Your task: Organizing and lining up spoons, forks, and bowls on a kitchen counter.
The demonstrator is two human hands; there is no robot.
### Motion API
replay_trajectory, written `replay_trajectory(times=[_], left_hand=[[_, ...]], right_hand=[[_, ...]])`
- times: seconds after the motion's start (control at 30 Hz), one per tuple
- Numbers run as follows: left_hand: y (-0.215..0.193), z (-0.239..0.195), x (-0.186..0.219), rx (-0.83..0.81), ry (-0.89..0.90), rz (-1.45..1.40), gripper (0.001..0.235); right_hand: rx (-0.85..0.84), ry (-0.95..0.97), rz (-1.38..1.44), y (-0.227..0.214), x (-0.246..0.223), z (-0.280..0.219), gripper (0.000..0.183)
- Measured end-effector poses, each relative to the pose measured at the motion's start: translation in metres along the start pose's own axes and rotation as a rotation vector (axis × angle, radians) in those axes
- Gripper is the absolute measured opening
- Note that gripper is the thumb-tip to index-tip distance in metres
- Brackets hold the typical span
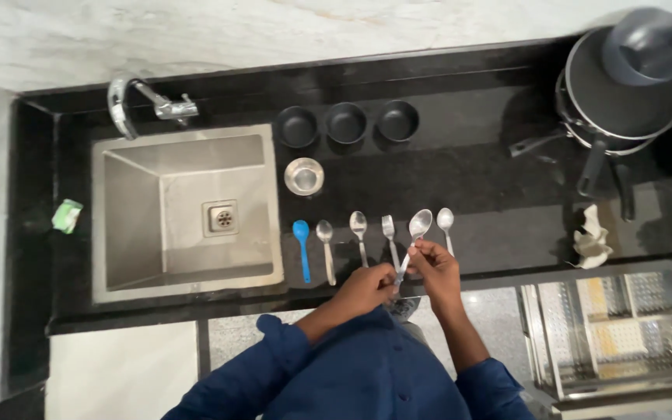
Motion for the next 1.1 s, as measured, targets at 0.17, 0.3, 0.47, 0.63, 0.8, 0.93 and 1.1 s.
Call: replay_trajectory(times=[0.17,0.3,0.47,0.63,0.8,0.93,1.1], left_hand=[[-0.013,-0.003,-0.017,0.077,0.004,0.026,0.02],[-0.019,0.004,-0.043,0.163,0.012,0.027,0.021],[-0.015,0.02,-0.069,0.236,-0.013,0.006,0.035],[-0.027,0.031,-0.084,0.236,0.022,-0.15,0.063],[-0.019,0.029,-0.105,0.229,-0.033,-0.338,0.068],[-0.017,0.027,-0.112,0.181,-0.002,-0.455,0.058],[-0.031,0.01,-0.112,0.178,-0.036,-0.499,0.031]], right_hand=[[-0.136,-0.025,-0.108,0.029,0.014,0.011,0.027],[-0.138,-0.041,-0.199,0.042,0.018,0.033,0.03],[-0.179,-0.083,-0.413,0.05,0.012,0.068,0.028],[-0.276,-0.01,-0.249,0.091,0.004,0.096,0.031],[-0.312,-0.011,-0.218,0.102,0.022,0.131,0.029],[-0.247,-0.053,-0.353,0.091,0.037,0.164,0.026],[-0.234,-0.151,-0.502,0.107,0.025,0.164,0.025]])
Point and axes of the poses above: each hand's wrist, its own z-axis towards the middle knuckle, its own y-axis out of the palm, x = y × z, the point moved 5 cm from there along z, towards the middle knuckle, and after that the axes turned 6 degrees about x, right-handed, at the moved point
